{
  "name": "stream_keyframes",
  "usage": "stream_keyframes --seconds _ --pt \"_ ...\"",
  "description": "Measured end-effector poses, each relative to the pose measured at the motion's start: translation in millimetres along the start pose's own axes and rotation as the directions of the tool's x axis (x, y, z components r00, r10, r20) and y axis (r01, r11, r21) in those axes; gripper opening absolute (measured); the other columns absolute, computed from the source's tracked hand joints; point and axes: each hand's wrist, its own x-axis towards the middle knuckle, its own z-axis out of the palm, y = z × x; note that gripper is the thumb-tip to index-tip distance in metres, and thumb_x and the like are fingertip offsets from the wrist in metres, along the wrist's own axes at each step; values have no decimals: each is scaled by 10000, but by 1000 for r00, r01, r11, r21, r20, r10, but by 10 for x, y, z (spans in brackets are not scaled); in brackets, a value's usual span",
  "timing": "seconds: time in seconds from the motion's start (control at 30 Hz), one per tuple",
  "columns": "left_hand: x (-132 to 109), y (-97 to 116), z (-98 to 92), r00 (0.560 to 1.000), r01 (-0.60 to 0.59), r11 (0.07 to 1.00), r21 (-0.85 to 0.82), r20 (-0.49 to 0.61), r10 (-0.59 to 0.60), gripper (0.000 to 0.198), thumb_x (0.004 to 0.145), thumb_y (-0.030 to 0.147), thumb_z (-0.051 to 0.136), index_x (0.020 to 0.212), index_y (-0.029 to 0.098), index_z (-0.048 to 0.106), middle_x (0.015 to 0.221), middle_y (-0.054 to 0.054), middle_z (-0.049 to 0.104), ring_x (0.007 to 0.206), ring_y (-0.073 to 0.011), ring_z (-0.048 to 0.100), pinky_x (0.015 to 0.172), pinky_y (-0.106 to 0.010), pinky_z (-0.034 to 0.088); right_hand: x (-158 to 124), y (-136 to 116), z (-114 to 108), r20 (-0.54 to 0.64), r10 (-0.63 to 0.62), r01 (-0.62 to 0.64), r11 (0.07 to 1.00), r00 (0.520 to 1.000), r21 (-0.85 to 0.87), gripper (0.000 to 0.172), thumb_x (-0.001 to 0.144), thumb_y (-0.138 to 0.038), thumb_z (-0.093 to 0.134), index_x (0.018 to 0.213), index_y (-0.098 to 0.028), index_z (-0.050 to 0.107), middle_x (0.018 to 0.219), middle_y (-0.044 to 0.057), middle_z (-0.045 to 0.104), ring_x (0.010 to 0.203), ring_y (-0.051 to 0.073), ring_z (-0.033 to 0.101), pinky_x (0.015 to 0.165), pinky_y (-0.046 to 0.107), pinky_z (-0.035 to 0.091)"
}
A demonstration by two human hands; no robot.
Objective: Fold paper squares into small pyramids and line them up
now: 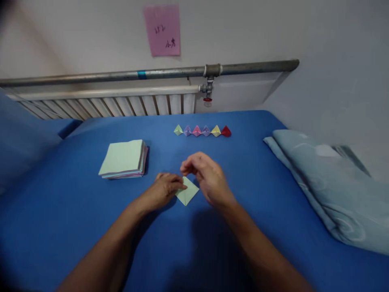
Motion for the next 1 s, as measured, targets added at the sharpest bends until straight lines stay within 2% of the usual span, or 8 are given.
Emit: stream_keyframes --seconds 0.07,0.1,0.13,0.23,0.37,0.5,0.67,1.0 --pt "-10 -15 -24 999 20 999 -35 27 -19 325 907 127 456 1081 274 688 1075 -37 675 947 -196 579 839 -395 374 -69 332 -199 -56 62 -77 947 997 -310 193 850 -385 537 795 -215 608 786 26 650 747 173 599 734 338 489" --pt "-15 -24 -33 999 25 999 -41 33 -24 331 906 122 455 1095 269 683 1096 -40 673 970 -199 579 858 -401 370 -117 466 -284 -13 76 -74 887 997 -456 158 853 -338 531 827 -214 624 796 25 660 762 180 604 731 337 483" --pt "-22 -35 -40 999 24 999 -39 34 -23 335 908 121 452 1109 265 678 1118 -44 670 990 -202 577 874 -407 368 -168 567 -354 71 42 5 826 997 -563 127 845 -297 534 842 -214 629 805 24 667 781 184 608 745 340 476" --pt "-56 -73 -51 999 -16 1000 -24 41 17 334 915 131 442 1128 253 669 1164 -50 664 1029 -206 573 892 -406 376 -288 675 -461 351 -36 288 653 936 -701 142 851 -176 497 875 -211 634 928 42 699 893 193 611 848 373 427" --pt "-112 -99 -64 996 -79 997 -5 51 79 374 879 105 463 1183 238 636 1232 -49 646 1078 -213 562 913 -402 378 -321 602 -455 475 -8 413 507 880 -756 161 872 -144 501 935 -205 635 1003 48 696 968 200 586 862 376 379" --pt "-137 -61 -96 993 -90 996 11 72 89 383 847 149 502 1205 221 616 1274 -58 625 1116 -236 549 927 -423 380 -303 540 -423 468 55 387 482 882 -786 155 845 -179 567 979 -206 640 1038 52 687 971 212 571 857 376 361" --pt "-135 -25 -124 995 -68 997 -27 68 70 385 824 212 548 1203 233 616 1259 -59 630 1121 -246 544 941 -441 378 -307 489 -385 441 137 337 461 887 -821 289 763 -190 643 1051 -211 635 1067 54 669 979 223 551 867 382 355" --pt "-136 -97 -64 996 -85 996 3 35 85 319 900 267 519 1201 238 618 1236 -63 649 1077 -237 568 914 -437 386 -320 466 -346 423 150 323 439 894 -838 272 770 -213 632 1040 -213 655 1036 51 662 941 213 546 850 366 335"
